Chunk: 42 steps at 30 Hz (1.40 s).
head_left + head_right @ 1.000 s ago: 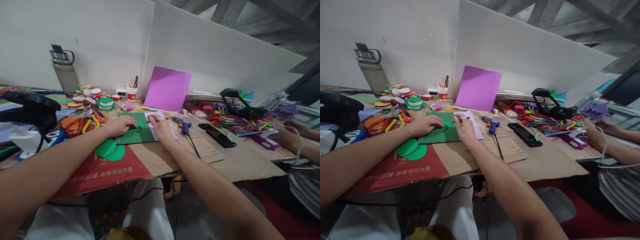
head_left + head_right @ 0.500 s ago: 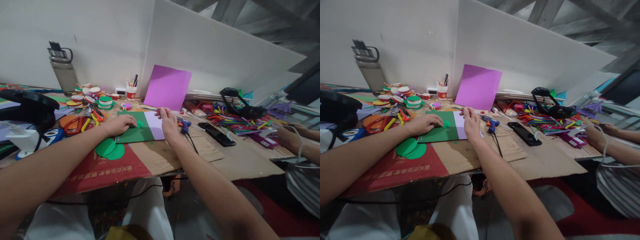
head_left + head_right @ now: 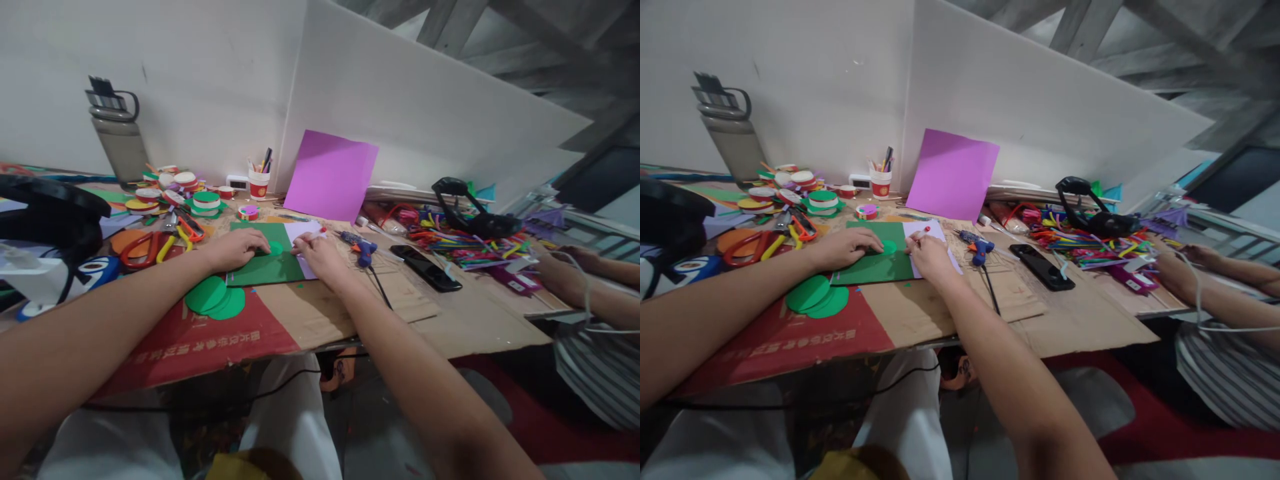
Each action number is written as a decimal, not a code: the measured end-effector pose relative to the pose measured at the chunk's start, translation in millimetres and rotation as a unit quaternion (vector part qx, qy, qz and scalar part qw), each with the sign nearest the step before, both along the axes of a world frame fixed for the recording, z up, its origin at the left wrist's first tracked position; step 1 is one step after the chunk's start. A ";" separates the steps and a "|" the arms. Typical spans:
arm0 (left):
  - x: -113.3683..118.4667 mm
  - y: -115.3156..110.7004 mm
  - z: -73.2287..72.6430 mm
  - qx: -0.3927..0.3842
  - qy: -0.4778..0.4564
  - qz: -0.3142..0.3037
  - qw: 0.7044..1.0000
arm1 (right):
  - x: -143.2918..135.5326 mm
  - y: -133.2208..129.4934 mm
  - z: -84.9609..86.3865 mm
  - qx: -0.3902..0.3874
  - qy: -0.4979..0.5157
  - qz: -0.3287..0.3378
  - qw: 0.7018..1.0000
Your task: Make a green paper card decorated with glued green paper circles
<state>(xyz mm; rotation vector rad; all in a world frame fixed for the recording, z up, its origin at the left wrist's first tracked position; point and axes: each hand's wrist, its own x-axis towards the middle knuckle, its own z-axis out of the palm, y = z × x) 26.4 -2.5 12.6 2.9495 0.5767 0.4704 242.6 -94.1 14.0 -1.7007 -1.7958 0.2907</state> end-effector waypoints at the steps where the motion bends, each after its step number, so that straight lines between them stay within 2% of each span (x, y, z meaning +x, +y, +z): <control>1: 0.0 0.1 0.0 -0.001 0.000 -0.001 1.000 | 0.4 0.0 -0.1 -0.003 0.001 0.001 1.000; 11: -0.3 -1.1 -2.2 0.020 0.002 0.015 1.000 | 0.6 0.0 -0.2 -0.003 -0.004 -0.002 1.000; 18: 0.7 -0.4 -1.3 0.004 0.011 0.014 1.000 | -2.2 -2.9 3.5 0.015 -0.054 -0.026 0.998; 22: 0.5 -0.5 -1.1 0.000 0.007 0.012 1.000 | -3.0 -3.5 3.8 0.002 -0.038 -0.026 0.999; 28: 0.1 0.4 -1.8 0.008 0.006 0.008 1.000 | -1.7 -1.9 1.8 0.025 -0.036 -0.027 0.999; 38: -0.6 3.8 -2.2 0.010 0.005 -0.002 1.000 | -3.2 -3.7 1.4 0.001 -0.023 -0.033 0.999; 42: -1.7 2.4 -0.3 0.009 0.006 -0.004 1.000 | 0.2 -2.1 1.9 0.003 0.015 -0.022 1.000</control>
